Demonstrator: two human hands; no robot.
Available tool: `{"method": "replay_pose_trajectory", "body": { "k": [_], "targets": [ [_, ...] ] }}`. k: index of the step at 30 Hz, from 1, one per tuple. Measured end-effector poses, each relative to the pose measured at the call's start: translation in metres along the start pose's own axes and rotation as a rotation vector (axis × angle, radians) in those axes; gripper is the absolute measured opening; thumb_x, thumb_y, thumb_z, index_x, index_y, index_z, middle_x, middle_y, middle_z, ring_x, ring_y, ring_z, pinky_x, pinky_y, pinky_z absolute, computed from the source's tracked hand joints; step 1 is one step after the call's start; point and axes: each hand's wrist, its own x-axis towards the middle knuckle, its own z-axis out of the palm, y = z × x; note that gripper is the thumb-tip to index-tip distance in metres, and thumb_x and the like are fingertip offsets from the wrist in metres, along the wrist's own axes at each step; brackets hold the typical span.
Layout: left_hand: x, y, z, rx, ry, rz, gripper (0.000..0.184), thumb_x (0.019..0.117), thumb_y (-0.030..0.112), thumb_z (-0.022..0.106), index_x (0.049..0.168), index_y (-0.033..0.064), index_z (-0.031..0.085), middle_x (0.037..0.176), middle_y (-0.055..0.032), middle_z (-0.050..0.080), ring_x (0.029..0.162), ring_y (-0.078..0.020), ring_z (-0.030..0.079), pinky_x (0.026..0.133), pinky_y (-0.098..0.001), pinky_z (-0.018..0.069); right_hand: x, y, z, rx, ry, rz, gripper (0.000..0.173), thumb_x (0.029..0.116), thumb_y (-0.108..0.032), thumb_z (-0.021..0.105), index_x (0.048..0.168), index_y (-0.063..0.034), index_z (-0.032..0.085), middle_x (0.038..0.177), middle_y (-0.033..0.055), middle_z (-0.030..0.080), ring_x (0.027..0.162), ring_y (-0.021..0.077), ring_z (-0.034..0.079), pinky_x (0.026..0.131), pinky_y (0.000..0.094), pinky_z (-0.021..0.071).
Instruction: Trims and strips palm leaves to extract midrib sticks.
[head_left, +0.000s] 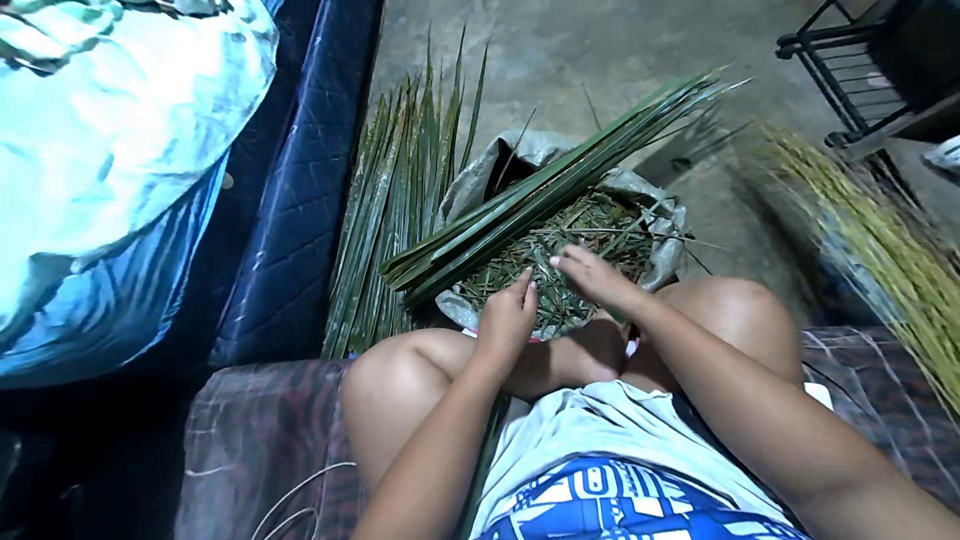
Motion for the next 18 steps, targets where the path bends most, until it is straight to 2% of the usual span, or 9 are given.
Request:
{"method": "replay_pose_trajectory", "body": {
  "k": [1,3,4,6,10,15,18],
  "targets": [
    [-0.0001,0.0002,-0.0010,0.001,0.007,-0.004,0.043,0.1116,0.025,0.038,0.144,0.0047,0.059,0.101,-0.0184,0.073,0.087,-0.0274,0.071,0.087,-0.0457,0.0551,-0.0052,-0.0013,0.0052,0.089,-0.101,-0.022,0.042,0.1132,-0.035,0.040,0.143,-0.0067,0.050,0.086,0.0092,0.057,0.066,0.0157,0.052,0.063,0.0340,0.0469],
    [-0.0009,0.0013,-0.0024,0.027,0.017,-0.015,0.041,0.1111,0.024,0.039,0.135,0.0011,0.064,0.097,-0.0185,0.072,0.087,-0.0284,0.069,0.085,-0.0472,0.0543,-0.0115,-0.0019,0.0117,0.280,-0.272,-0.007,0.046,0.1126,-0.026,0.042,0.157,-0.0127,0.036,0.087,0.0042,0.056,0.062,0.0087,0.051,0.058,0.0249,0.0461],
    [-0.0013,0.0021,-0.0030,0.048,0.017,-0.021,0.041,0.1111,0.024,0.039,0.133,0.0006,0.064,0.097,-0.0188,0.071,0.088,-0.0295,0.069,0.086,-0.0481,0.0540,-0.0134,-0.0021,0.0129,0.372,-0.319,0.012,0.049,0.1131,-0.023,0.041,0.160,-0.0155,0.031,0.086,0.0030,0.056,0.060,0.0070,0.052,0.055,0.0218,0.0461],
    [-0.0018,0.0033,-0.0031,0.089,0.020,-0.019,0.042,0.1112,0.023,0.038,0.139,0.0013,0.060,0.099,-0.0192,0.072,0.091,-0.0304,0.070,0.088,-0.0482,0.0537,-0.0145,-0.0012,0.0124,0.533,-0.362,0.036,0.051,0.1132,-0.020,0.039,0.163,-0.0183,0.027,0.083,0.0024,0.057,0.055,0.0057,0.051,0.051,0.0188,0.0443],
    [-0.0016,0.0068,-0.0024,0.141,0.028,-0.022,0.043,0.1111,0.023,0.039,0.145,0.0030,0.056,0.105,-0.0205,0.073,0.098,-0.0337,0.070,0.092,-0.0506,0.0528,-0.0099,-0.0012,0.0088,0.588,-0.325,0.053,0.050,0.1122,-0.018,0.043,0.161,-0.0181,0.034,0.082,0.0023,0.057,0.056,0.0057,0.050,0.051,0.0181,0.0440],
    [-0.0014,0.0062,-0.0001,0.167,0.053,0.008,0.042,0.1103,0.021,0.040,0.141,0.0017,0.060,0.105,-0.0205,0.073,0.098,-0.0335,0.071,0.091,-0.0508,0.0532,-0.0110,-0.0037,0.0063,0.478,-0.263,0.044,0.050,0.1110,-0.017,0.049,0.160,-0.0173,0.038,0.086,0.0037,0.058,0.059,0.0071,0.054,0.053,0.0193,0.0462],
    [-0.0010,0.0065,0.0014,0.165,0.057,0.010,0.042,0.1104,0.021,0.040,0.143,0.0017,0.058,0.108,-0.0209,0.073,0.100,-0.0338,0.071,0.092,-0.0508,0.0532,-0.0100,-0.0018,0.0040,0.448,-0.246,0.034,0.050,0.1101,-0.016,0.051,0.159,-0.0157,0.040,0.088,0.0047,0.060,0.060,0.0073,0.055,0.054,0.0194,0.0473]
  ]
}}
